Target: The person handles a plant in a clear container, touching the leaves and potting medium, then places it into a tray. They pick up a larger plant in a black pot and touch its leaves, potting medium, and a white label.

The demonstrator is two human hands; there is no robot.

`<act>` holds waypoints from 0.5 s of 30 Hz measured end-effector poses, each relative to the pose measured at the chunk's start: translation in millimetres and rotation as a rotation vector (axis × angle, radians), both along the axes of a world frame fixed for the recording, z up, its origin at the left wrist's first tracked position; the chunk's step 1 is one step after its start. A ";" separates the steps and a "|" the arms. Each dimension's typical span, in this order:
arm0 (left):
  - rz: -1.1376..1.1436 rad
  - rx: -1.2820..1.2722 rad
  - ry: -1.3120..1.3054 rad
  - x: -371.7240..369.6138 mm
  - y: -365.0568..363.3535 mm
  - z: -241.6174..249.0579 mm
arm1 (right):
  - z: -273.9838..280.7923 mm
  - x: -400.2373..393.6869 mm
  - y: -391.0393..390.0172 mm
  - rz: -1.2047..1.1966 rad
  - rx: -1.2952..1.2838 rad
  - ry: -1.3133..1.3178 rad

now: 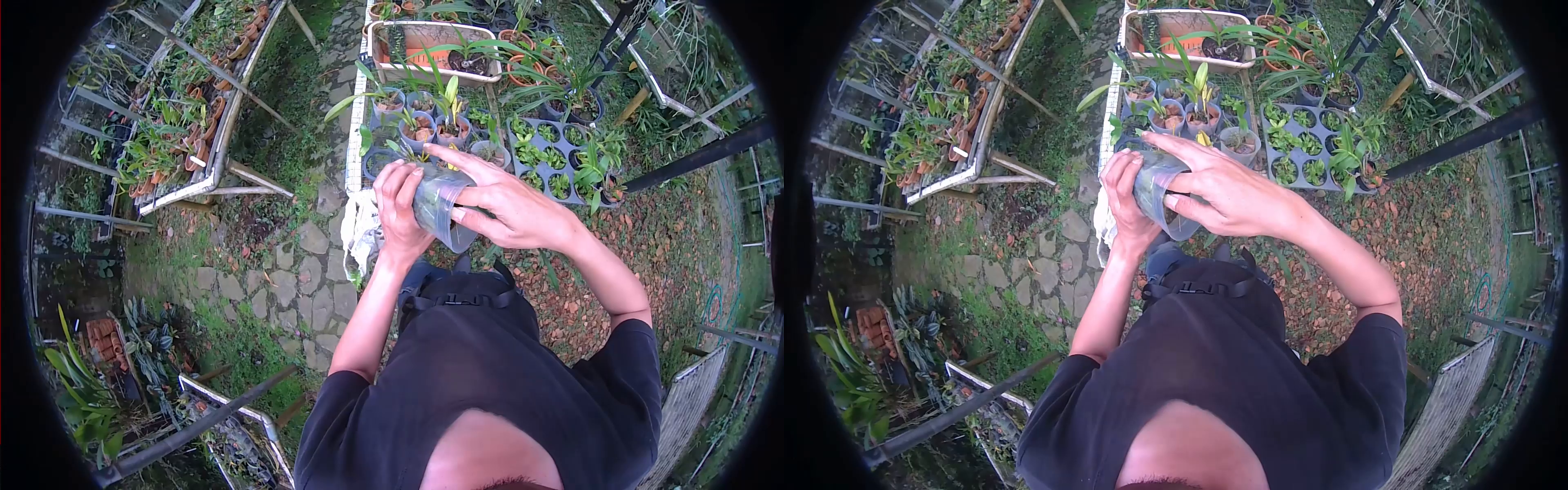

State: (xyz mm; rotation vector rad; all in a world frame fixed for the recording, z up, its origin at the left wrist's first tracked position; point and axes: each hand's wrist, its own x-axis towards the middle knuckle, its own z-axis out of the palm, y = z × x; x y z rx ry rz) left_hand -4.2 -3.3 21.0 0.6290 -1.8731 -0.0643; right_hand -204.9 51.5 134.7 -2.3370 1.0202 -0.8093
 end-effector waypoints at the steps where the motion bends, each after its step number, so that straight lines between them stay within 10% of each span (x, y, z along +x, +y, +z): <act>1: -0.014 0.002 -0.009 -0.1 0.4 2.4 | 0.3 -1.3 0.1 0.008 0.033 -0.021; 15: -0.152 0.168 0.029 -8.5 7.5 -2.8 | -6.2 -11.0 -1.2 -0.012 0.116 -0.272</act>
